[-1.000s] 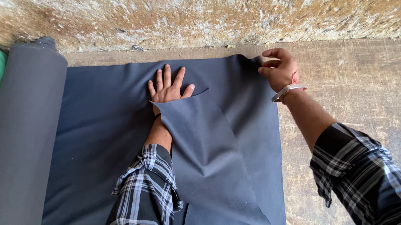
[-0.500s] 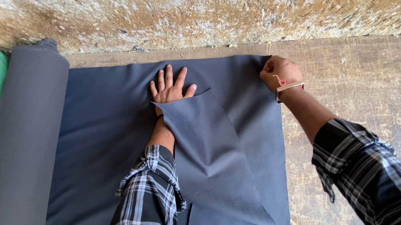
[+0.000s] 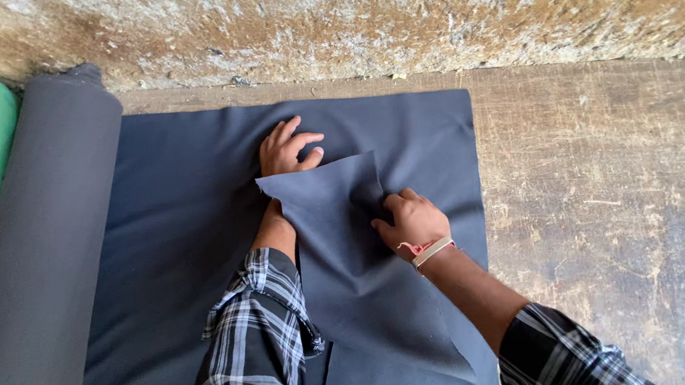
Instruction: The person unrolls gray fabric on a workbench and cuts it into long strips with scissors, holding the fabric taut with one hand while cutting. They then fold and stack the cut strips, carry pieces to a pile of foam parts, and place a white padded board on the pile.
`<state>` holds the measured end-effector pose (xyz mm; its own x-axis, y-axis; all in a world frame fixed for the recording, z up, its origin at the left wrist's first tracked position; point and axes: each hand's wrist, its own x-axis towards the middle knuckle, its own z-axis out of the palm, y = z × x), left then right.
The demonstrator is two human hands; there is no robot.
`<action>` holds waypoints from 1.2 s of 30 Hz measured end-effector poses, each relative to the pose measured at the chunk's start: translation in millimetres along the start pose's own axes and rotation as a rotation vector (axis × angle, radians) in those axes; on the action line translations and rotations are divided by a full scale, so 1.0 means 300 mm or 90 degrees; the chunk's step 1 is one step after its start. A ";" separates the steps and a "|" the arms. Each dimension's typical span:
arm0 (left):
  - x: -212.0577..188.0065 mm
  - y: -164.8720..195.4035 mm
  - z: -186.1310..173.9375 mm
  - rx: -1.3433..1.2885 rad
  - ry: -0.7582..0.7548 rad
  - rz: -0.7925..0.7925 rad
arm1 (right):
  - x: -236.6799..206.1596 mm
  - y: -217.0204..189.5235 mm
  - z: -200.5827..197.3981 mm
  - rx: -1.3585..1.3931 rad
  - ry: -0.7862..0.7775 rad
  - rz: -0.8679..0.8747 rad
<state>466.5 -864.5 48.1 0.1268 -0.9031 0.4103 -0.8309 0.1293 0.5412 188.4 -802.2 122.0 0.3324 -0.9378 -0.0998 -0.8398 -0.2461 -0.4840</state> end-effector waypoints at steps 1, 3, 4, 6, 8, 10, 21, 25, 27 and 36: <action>0.002 0.000 -0.001 -0.002 0.002 0.010 | 0.015 0.021 -0.002 0.017 -0.010 0.037; 0.005 0.003 -0.001 -0.006 0.010 0.030 | 0.051 0.089 -0.016 0.050 0.024 0.095; 0.007 0.007 0.000 -0.005 0.023 0.000 | 0.076 0.145 -0.042 0.065 0.064 0.113; -0.003 0.023 0.011 -0.004 0.047 -0.066 | 0.127 0.251 -0.096 0.082 0.128 0.133; -0.006 0.030 0.011 0.001 0.056 -0.052 | 0.162 0.320 -0.123 0.074 0.158 0.148; -0.007 0.039 0.008 0.004 0.062 -0.041 | 0.197 0.363 -0.149 0.114 0.151 0.200; 0.086 0.303 -0.053 0.147 -0.086 -0.253 | 0.188 0.355 -0.169 0.217 0.177 0.274; 0.194 0.392 0.012 0.250 -0.292 -0.207 | 0.190 0.371 -0.150 0.219 0.196 0.262; 0.235 0.398 0.062 0.249 -0.307 -0.176 | 0.190 0.379 -0.143 0.202 0.206 0.256; 0.240 0.288 0.232 0.024 0.080 -0.183 | 0.184 0.372 -0.141 0.185 0.217 0.245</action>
<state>366.2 -946.9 73.3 0.4238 -0.8422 0.3332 -0.7704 -0.1417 0.6216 94.9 -891.9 99.1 -0.1697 -0.9841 -0.0533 -0.7046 0.1590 -0.6916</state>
